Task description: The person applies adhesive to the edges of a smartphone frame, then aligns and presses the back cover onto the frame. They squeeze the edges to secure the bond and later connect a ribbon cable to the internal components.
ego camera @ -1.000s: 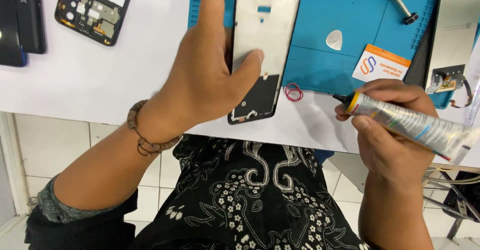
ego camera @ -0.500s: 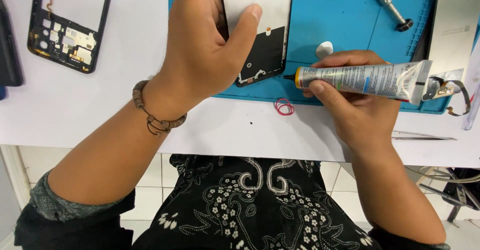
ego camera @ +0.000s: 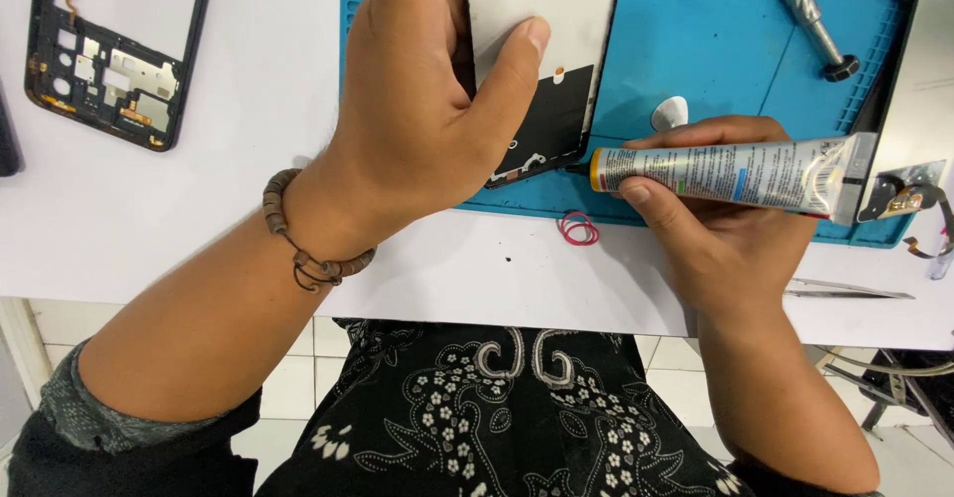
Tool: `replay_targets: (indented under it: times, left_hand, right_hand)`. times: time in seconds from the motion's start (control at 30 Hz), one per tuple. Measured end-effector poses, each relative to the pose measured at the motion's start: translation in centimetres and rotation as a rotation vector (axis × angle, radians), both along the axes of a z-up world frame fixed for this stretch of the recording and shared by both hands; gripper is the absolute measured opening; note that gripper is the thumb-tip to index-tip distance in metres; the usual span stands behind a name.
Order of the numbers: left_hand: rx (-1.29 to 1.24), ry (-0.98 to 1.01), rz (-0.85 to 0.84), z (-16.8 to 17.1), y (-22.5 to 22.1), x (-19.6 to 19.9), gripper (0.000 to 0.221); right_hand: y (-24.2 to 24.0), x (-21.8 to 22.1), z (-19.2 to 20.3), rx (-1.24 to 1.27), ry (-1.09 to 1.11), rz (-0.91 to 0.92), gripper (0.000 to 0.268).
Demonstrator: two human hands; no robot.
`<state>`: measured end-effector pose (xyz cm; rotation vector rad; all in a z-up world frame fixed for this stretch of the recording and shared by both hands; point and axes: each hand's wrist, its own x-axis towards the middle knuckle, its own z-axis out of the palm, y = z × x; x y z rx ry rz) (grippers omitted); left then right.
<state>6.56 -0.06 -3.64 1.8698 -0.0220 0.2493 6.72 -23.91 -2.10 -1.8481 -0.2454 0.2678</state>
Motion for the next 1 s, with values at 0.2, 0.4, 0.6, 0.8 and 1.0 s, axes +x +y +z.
replay_targets:
  times: [0.2,0.4,0.6,0.8,1.0]
  left_hand:
    - [0.012,-0.019,0.003,0.52,-0.05,0.1,0.032]
    - [-0.002,-0.021,-0.002,0.5,-0.06,0.02,0.032]
    - [0.034,-0.03,0.016,0.2,-0.06,-0.06,0.035]
    - [0.039,-0.012,0.011,0.48,-0.05,-0.02,0.036]
    - [0.008,-0.011,-0.011,-0.3,0.04,-0.25,0.043]
  right_hand:
    - [0.1,-0.08,0.04,-0.027,0.005,-0.002,0.036]
    - [-0.12,-0.24,-0.14,-0.057,-0.014,-0.033,0.033]
    - [-0.13,-0.43,-0.18,-0.031,-0.063,-0.025,0.027]
    - [-0.05,-0.41,-0.15,-0.028,-0.067,-0.034,0.025]
    - [0.17,-0.45,0.33,-0.009,-0.043,-0.033,0.025]
